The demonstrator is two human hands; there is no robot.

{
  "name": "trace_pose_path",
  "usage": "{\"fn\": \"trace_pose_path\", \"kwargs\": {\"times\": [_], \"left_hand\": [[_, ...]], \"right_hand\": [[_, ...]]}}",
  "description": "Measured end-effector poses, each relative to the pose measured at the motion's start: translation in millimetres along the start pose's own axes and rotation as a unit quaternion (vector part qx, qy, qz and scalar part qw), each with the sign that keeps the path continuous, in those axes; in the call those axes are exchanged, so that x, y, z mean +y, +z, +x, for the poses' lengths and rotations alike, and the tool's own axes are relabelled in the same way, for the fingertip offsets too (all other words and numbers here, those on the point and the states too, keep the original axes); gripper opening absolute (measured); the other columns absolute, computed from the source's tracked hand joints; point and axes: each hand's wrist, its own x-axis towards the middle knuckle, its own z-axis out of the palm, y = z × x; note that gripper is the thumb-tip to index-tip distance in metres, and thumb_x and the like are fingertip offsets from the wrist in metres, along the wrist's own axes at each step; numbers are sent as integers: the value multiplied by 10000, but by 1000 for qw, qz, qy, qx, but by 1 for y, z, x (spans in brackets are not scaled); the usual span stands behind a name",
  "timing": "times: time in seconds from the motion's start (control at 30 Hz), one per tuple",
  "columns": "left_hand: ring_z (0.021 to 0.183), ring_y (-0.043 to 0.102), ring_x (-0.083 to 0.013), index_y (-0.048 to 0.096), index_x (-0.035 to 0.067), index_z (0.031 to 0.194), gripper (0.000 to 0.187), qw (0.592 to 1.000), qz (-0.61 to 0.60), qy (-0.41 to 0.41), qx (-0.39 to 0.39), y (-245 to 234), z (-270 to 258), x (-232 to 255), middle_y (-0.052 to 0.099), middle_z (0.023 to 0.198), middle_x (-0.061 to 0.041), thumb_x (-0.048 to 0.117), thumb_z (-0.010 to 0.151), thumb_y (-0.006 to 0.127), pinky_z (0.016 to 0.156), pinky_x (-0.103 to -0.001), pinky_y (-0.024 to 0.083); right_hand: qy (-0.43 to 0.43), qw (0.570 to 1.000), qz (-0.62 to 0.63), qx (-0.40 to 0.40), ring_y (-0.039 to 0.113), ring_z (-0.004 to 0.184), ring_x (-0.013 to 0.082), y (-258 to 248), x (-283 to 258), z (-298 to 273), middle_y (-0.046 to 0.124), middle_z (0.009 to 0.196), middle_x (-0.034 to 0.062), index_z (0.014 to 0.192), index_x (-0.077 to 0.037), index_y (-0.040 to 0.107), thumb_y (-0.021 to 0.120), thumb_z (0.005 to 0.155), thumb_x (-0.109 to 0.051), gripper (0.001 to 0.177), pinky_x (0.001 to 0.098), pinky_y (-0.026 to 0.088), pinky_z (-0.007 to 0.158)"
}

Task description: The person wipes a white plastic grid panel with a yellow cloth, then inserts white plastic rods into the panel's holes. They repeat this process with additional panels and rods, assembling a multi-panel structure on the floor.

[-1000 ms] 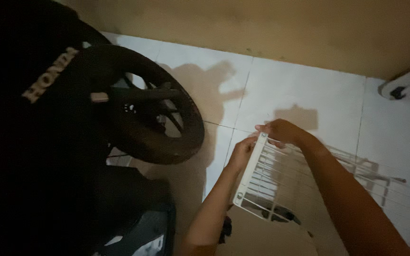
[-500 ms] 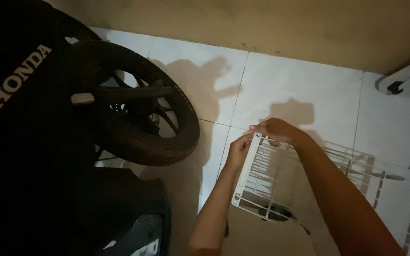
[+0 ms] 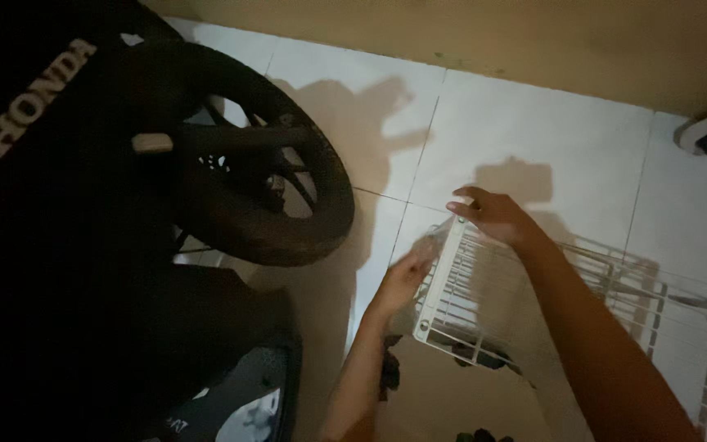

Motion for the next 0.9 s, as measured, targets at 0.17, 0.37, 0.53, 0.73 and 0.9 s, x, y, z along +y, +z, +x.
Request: {"fn": "trace_pose_path", "kwargs": {"times": [0.17, 0.37, 0.53, 0.73, 0.9], "left_hand": [[1037, 656, -196, 664, 68, 1295, 419, 977, -184, 104, -24, 3, -96, -39, 636, 1345, -89, -63, 897, 680, 841, -350, 601], [1128, 641, -190, 724, 35, 1234, 390, 971, -32, 182, 154, 34, -118, -68, 685, 1211, -130, -103, 870, 716, 910, -303, 591], [973, 668, -152, 737, 23, 1237, 305, 953, -228, 139, 142, 48, -115, -79, 747, 1165, -105, -78, 971, 628, 836, -271, 560], [1014, 718, -141, 719, -1, 1241, 314, 969, -170, 106, 144, 49, -109, -90, 758, 1179, -83, -67, 942, 649, 857, -267, 592], [990, 710, -171, 713, -40, 1233, 297, 935, -294, 160, 120, 59, -93, -108, 757, 1149, -125, -98, 948, 651, 880, -291, 594]], "right_hand": [[-80, 958, -37, 274, 699, 872, 294, 43, -10, -90, 737, 1029, 153, 1119, -37, 704, 646, 937, -453, 458, 429, 575, 833], [51, 994, -78, 63, 721, 883, 303, 125, -3, -168, 753, 1008, 154, 1146, -56, 733, 641, 849, -620, 644, 460, 572, 792], [-6, 984, -159, 82, 741, 863, 330, 152, -1, -164, 757, 1004, 172, 1084, -43, 731, 559, 902, -682, 686, 447, 562, 789], [29, 988, -150, 14, 747, 849, 298, 153, 20, -145, 759, 873, 123, 928, -66, 732, 545, 875, -727, 689, 439, 558, 771], [10, 980, -201, -7, 746, 862, 302, 154, 40, -130, 758, 861, 139, 954, -98, 765, 548, 888, -750, 690, 421, 568, 773]]}}
